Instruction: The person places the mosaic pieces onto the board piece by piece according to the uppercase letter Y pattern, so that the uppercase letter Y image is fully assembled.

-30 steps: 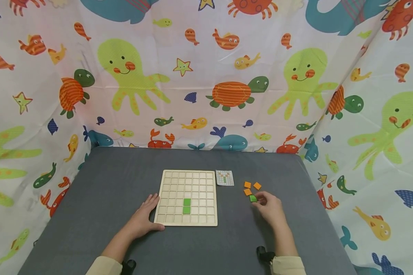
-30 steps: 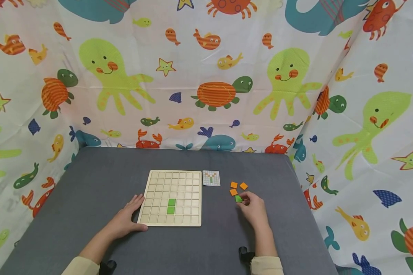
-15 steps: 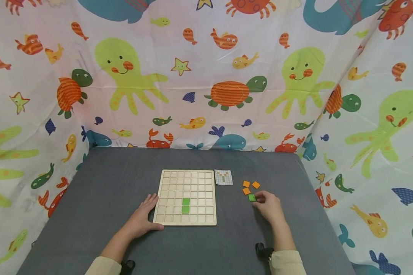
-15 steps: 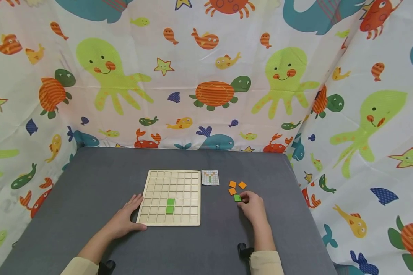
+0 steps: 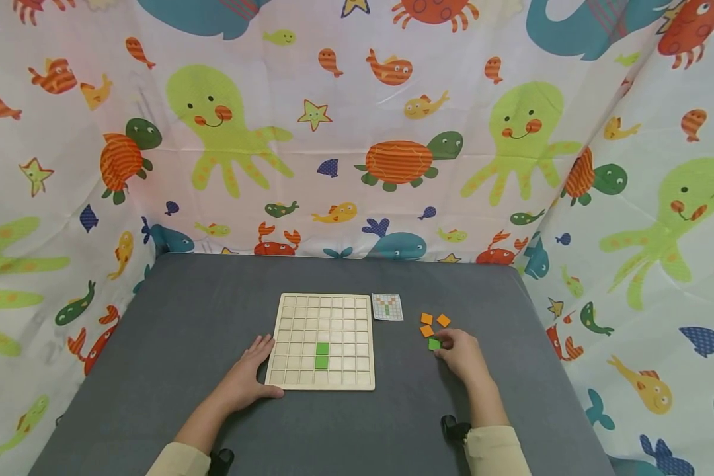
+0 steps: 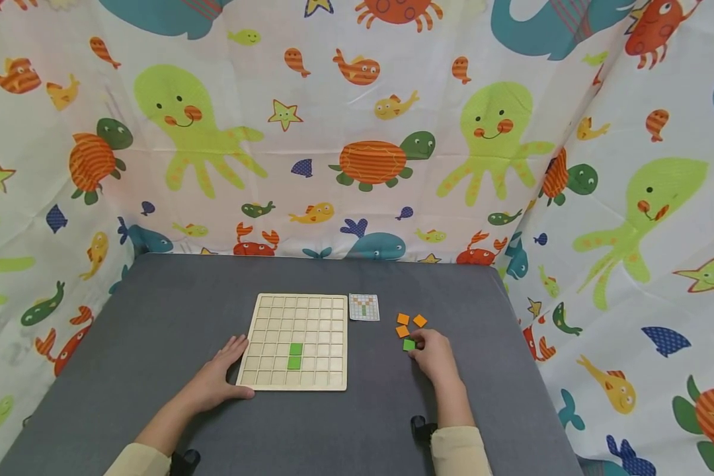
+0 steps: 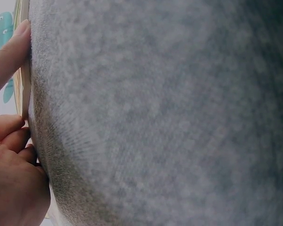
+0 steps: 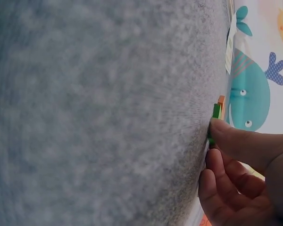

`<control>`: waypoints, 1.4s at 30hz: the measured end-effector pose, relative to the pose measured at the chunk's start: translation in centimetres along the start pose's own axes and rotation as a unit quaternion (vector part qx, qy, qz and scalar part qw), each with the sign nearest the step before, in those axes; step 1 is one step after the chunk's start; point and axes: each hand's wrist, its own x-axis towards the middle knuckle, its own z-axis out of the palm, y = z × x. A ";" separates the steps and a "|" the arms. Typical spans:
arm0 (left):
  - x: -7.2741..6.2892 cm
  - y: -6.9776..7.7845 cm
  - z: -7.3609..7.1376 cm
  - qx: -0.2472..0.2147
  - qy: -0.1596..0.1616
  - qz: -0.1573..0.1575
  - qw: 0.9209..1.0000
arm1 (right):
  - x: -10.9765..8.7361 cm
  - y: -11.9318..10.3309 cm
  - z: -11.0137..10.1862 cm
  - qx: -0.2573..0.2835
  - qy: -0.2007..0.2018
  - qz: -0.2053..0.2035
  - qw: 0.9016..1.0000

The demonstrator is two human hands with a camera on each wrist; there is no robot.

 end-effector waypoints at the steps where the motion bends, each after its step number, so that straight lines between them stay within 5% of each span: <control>1: 0.0 -0.1 0.0 0.000 -0.001 -0.002 1.000 | 0.1 0.0 0.0 -0.004 -0.002 -0.004 1.000; 11: 0.1 -0.6 0.2 0.005 0.003 0.004 1.000 | 0.3 -0.3 0.4 -0.031 -0.023 -0.037 0.999; 29: 0.0 -0.2 0.0 -0.003 0.002 0.005 1.000 | -0.1 -3.7 0.9 -0.018 0.005 -0.110 0.994; 42: 0.0 0.0 0.0 -0.003 0.002 -0.001 1.000 | -0.1 -6.6 1.7 -0.013 -0.005 -0.118 0.993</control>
